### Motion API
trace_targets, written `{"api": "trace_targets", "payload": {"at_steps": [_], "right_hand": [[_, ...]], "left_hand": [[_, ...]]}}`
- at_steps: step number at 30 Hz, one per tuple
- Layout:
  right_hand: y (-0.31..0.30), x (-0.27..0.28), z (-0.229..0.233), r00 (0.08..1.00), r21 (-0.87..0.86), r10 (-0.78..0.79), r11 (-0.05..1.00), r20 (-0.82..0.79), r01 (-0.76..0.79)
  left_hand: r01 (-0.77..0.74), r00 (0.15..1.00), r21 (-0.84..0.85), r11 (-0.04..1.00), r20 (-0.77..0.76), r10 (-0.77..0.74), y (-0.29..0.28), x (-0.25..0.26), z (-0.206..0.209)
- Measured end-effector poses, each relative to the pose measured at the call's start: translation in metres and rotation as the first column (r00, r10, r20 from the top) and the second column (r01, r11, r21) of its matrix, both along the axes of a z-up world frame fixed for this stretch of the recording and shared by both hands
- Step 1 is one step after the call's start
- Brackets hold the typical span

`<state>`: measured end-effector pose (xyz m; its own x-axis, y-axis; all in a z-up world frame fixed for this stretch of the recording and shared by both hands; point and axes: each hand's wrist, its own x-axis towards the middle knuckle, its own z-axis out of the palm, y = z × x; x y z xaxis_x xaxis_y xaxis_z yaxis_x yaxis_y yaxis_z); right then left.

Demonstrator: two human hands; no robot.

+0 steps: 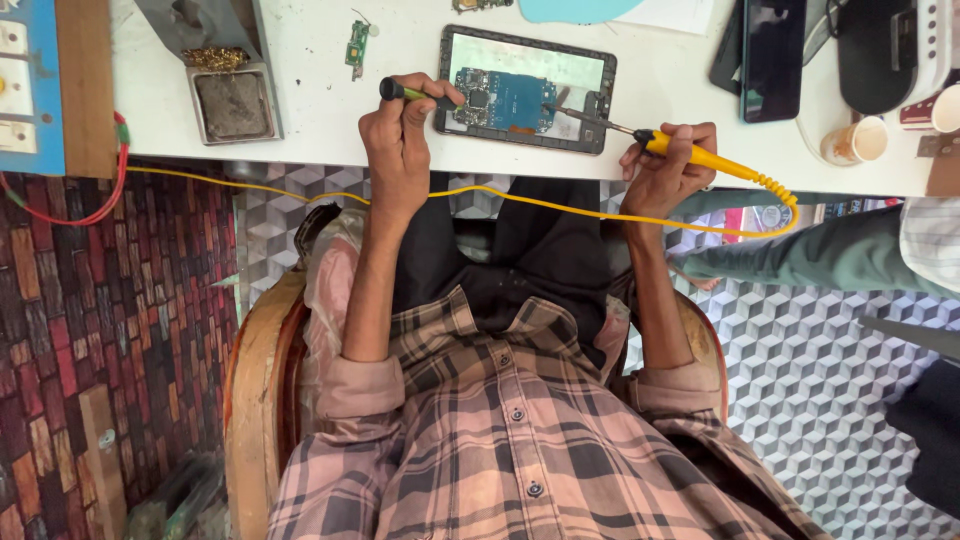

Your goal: The person uses a soldering iron and solder wire to reflow or repair connections on a small circuit board placed on a tablet. The person repeatedly applies heat and solder to specific points on the board while seated at a cluttered workbench.

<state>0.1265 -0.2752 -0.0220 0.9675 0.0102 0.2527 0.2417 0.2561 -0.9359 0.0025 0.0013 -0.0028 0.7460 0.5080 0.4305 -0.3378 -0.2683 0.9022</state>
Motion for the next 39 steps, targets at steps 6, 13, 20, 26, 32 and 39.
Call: {"api": "trace_targets", "payload": {"at_steps": [6,13,20,26,32,39], "right_hand": [[-0.0021,0.0015,-0.0046,1.000,0.038,0.002,0.999,0.029,-0.003],[-0.0034,0.0048,-0.0097,0.998,0.102,-0.006,0.995,0.059,0.000],[-0.0044,0.0045,-0.0062,0.999,0.091,0.013,0.996,0.030,-0.016],[-0.0023,0.0048,-0.0055,1.000,0.046,0.016,0.999,0.012,-0.017],[0.0000,0.0024,-0.0059,0.998,0.016,-0.050,0.999,0.033,0.050],[-0.0009,0.0020,-0.0015,0.999,0.012,0.000,1.000,0.041,0.000]], "left_hand": [[0.008,1.000,0.004,1.000,0.022,-0.008,0.0013,0.0008,0.0006],[-0.016,0.999,0.016,1.000,-0.028,0.016,0.0013,-0.0010,0.0015],[-0.019,1.000,0.009,1.000,-0.013,0.019,0.0003,-0.0017,0.0014],[-0.027,0.999,0.000,1.000,-0.033,0.027,0.0014,-0.0010,0.0026],[-0.037,0.999,0.014,0.999,-0.038,0.038,0.0009,-0.0031,-0.0001],[-0.028,1.000,0.018,0.999,0.002,0.028,0.0008,-0.0001,-0.0046]]}}
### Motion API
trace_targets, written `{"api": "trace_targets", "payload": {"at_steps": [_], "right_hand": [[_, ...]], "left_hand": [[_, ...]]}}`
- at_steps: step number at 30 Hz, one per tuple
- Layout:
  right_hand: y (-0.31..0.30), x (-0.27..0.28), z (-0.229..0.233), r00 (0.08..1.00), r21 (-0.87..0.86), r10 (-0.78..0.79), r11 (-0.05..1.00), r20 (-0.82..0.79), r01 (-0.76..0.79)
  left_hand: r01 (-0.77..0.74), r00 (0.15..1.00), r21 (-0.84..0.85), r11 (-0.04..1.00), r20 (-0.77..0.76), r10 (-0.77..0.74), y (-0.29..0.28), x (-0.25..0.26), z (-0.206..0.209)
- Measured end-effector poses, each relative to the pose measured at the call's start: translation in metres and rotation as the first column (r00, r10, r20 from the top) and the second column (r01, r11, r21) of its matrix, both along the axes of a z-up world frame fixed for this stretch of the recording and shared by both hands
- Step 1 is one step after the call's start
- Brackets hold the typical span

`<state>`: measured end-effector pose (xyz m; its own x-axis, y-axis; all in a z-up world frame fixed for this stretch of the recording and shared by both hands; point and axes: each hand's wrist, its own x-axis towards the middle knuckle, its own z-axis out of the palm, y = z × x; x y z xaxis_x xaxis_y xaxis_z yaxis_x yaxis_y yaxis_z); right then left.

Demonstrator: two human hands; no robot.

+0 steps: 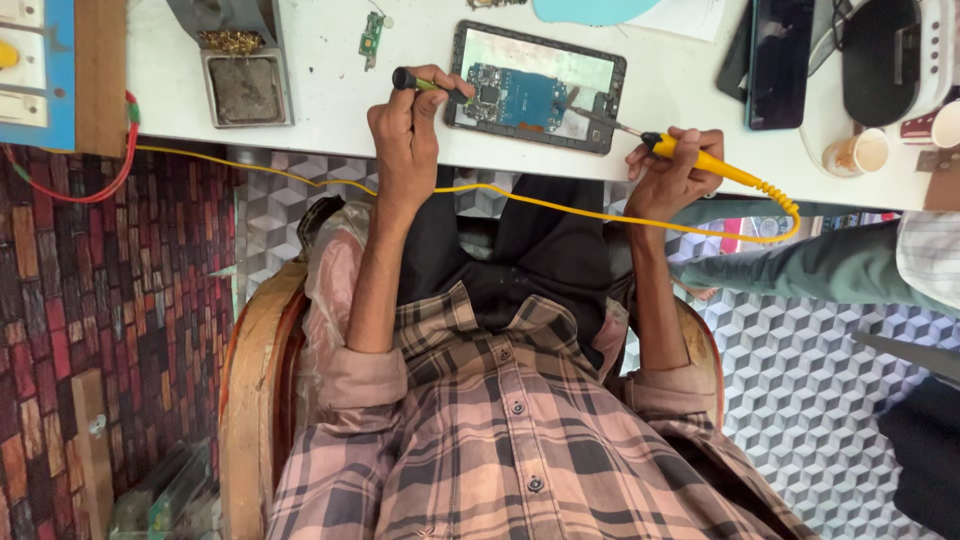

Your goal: The person uses a soldering iron and solder wire to reflow or repair connections on a small circuit board placed on a tablet. The person repeatedly applies heat and solder to specific points on the board while seated at a cluttered workbench.

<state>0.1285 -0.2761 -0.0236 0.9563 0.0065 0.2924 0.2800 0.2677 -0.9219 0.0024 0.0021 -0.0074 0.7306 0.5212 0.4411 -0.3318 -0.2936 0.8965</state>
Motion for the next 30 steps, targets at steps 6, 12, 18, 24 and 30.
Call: {"api": "trace_targets", "payload": {"at_steps": [6,12,18,24,30], "right_hand": [[0.003,0.001,-0.003,0.997,-0.023,-0.074,0.997,0.016,0.075],[0.003,0.004,0.005,0.997,0.080,-0.004,0.997,-0.082,0.011],[0.006,0.007,0.015,0.992,-0.015,0.026,0.999,-0.121,-0.028],[0.013,0.022,0.017,0.957,0.205,0.100,0.978,-0.273,-0.044],[0.006,0.026,0.005,0.971,0.119,0.174,0.981,-0.165,-0.155]], "left_hand": [[-0.007,0.999,0.002,1.000,-0.032,0.007,0.001,-0.003,0.001],[-0.030,0.999,0.027,0.999,-0.023,0.030,0.001,-0.002,0.012],[-0.030,0.999,0.086,0.996,0.047,0.026,-0.015,-0.010,0.015],[-0.023,1.000,0.052,0.998,-0.005,0.024,-0.020,-0.011,0.009],[-0.077,0.995,0.117,0.990,0.070,0.069,-0.020,-0.010,0.002]]}}
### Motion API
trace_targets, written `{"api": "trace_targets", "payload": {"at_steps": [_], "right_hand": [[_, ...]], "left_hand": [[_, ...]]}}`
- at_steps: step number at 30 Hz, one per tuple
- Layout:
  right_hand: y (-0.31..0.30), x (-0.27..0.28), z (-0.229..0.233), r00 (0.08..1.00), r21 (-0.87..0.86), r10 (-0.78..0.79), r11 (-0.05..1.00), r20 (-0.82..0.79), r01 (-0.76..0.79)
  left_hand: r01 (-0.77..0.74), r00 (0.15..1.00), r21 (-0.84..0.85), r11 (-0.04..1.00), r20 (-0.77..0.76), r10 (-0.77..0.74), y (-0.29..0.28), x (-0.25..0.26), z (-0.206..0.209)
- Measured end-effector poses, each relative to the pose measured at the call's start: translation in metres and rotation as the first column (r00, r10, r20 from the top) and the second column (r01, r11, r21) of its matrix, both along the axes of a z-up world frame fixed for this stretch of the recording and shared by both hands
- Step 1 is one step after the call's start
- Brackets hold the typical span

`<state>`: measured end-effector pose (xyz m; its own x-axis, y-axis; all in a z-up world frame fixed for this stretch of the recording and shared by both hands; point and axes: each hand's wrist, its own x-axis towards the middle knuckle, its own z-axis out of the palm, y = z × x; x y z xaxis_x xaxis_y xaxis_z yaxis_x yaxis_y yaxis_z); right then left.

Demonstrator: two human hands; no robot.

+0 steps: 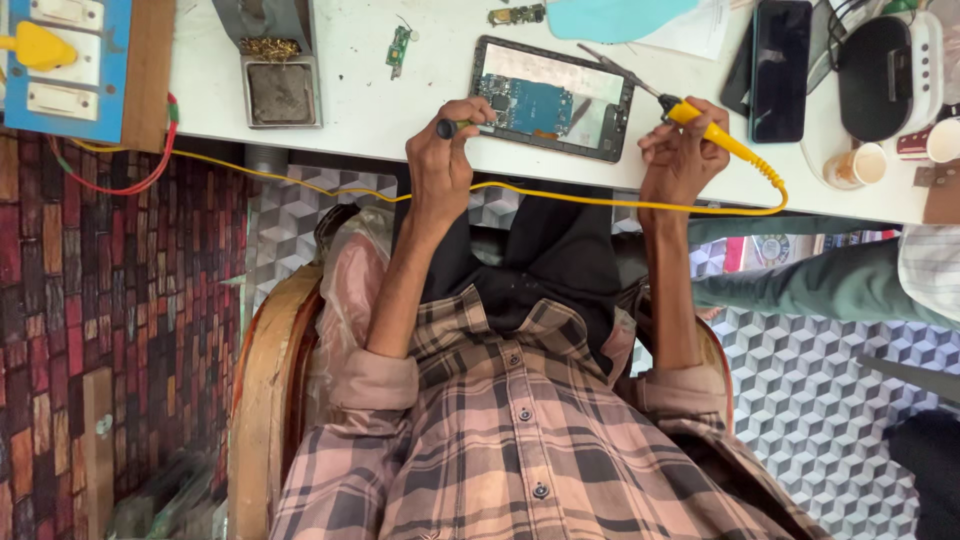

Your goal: The person uses a soldering iron and solder wire to reflow or repair connections on a small circuit board placed on a tablet. The person repeatedly applies heat and solder to specific points on the board while seated at a cluttered workbench.

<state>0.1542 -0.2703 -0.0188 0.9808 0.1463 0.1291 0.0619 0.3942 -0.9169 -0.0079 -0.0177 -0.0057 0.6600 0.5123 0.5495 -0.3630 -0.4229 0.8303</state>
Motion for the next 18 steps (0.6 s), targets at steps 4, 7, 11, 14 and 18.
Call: {"api": "trace_targets", "payload": {"at_steps": [4,7,11,14,18], "right_hand": [[-0.013,-0.012,-0.002,0.999,-0.002,-0.032,0.999,0.032,0.032],[-0.015,-0.028,0.001,0.995,-0.120,-0.100,0.987,0.024,0.102],[-0.017,-0.031,0.007,0.997,-0.049,-0.081,0.995,-0.006,0.081],[-0.024,-0.033,0.008,0.998,-0.018,0.016,1.000,0.068,-0.015],[-0.033,-0.040,0.005,0.991,-0.092,0.081,0.993,0.110,-0.071]], "left_hand": [[-0.001,0.999,-0.089,0.996,-0.042,-0.002,-0.003,0.000,-0.001],[-0.018,1.000,-0.076,0.997,-0.024,0.016,-0.003,0.000,0.004],[0.002,0.999,-0.091,0.996,-0.045,-0.006,0.002,0.006,0.014],[0.008,0.999,-0.023,1.000,-0.047,-0.009,0.003,0.009,0.017],[-0.011,0.990,-0.090,0.996,-0.143,-0.002,0.002,0.014,0.014]]}}
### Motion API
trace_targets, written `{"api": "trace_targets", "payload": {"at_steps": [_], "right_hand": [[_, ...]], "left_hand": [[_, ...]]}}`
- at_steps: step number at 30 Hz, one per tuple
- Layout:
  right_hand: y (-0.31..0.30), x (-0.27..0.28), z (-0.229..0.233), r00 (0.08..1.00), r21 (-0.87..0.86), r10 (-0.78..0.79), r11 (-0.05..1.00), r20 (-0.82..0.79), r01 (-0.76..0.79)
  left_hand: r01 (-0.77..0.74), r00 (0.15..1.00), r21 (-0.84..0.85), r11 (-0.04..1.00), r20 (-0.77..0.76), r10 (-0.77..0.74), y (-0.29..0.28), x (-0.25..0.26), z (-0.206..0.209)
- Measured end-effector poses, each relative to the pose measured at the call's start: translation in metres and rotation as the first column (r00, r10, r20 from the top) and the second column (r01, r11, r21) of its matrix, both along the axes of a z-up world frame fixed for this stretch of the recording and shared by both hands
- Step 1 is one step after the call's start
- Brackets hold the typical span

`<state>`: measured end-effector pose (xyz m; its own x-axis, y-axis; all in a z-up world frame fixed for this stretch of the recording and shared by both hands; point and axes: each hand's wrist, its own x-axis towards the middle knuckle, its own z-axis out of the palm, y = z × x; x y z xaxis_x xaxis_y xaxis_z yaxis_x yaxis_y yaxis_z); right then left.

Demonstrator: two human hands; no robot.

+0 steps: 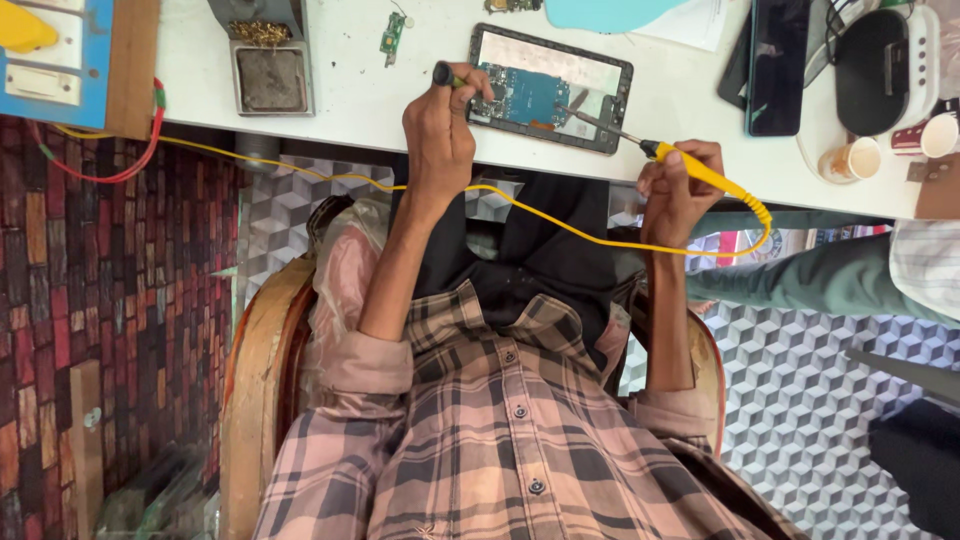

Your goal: The person uses a soldering iron and solder wire to reflow or repair connections on a small circuit board placed on a tablet. The person repeatedly applies heat and solder to specific points on the board while seated at a cluttered workbench.

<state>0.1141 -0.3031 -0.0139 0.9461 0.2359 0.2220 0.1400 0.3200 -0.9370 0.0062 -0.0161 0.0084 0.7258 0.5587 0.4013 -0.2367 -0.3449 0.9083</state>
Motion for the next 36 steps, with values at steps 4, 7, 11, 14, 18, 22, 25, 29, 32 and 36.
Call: {"api": "trace_targets", "payload": {"at_steps": [4,7,11,14,18,22,25,29,32,36], "right_hand": [[-0.008,-0.005,-0.003,0.999,-0.019,-0.030,0.999,0.020,0.030],[-0.011,-0.005,-0.004,1.000,0.025,-0.022,0.999,-0.001,0.022],[-0.008,-0.005,-0.004,0.998,-0.010,-0.054,0.998,0.013,0.054],[-0.006,-0.003,-0.003,0.996,-0.011,-0.080,0.997,0.047,0.080],[-0.002,-0.003,-0.003,0.994,-0.030,-0.086,0.996,0.062,0.088],[-0.007,-0.006,-0.001,0.994,-0.066,-0.093,0.993,0.061,0.097],[-0.002,-0.005,0.000,0.993,-0.045,-0.095,0.994,0.070,0.098],[-0.001,-0.005,0.000,0.992,0.022,-0.119,0.993,0.052,0.118],[0.000,-0.005,0.000,0.994,0.006,-0.100,0.995,0.052,0.100],[-0.002,-0.006,-0.001,0.992,-0.038,-0.086,0.995,0.096,0.090]], "left_hand": [[0.000,0.994,-0.029,1.000,0.105,0.003,0.000,0.005,-0.007],[0.016,0.996,-0.052,0.999,0.091,-0.011,0.005,0.004,-0.013],[0.048,0.988,-0.038,0.998,0.152,-0.042,0.006,0.003,-0.016],[0.029,0.986,-0.016,0.999,0.168,-0.025,0.005,0.004,-0.017],[0.049,0.981,-0.052,0.997,0.188,-0.039,0.005,0.003,-0.017],[0.006,0.990,-0.036,0.999,0.143,-0.001,0.002,0.001,-0.017],[0.002,0.987,-0.054,0.999,0.160,0.007,0.003,0.002,-0.015],[-0.008,0.989,-0.045,0.999,0.147,0.015,0.002,0.001,-0.017],[-0.009,0.990,-0.051,0.999,0.137,0.016,0.003,0.001,-0.018],[-0.026,0.984,-0.022,0.999,0.176,0.030,0.002,0.003,-0.019]]}}
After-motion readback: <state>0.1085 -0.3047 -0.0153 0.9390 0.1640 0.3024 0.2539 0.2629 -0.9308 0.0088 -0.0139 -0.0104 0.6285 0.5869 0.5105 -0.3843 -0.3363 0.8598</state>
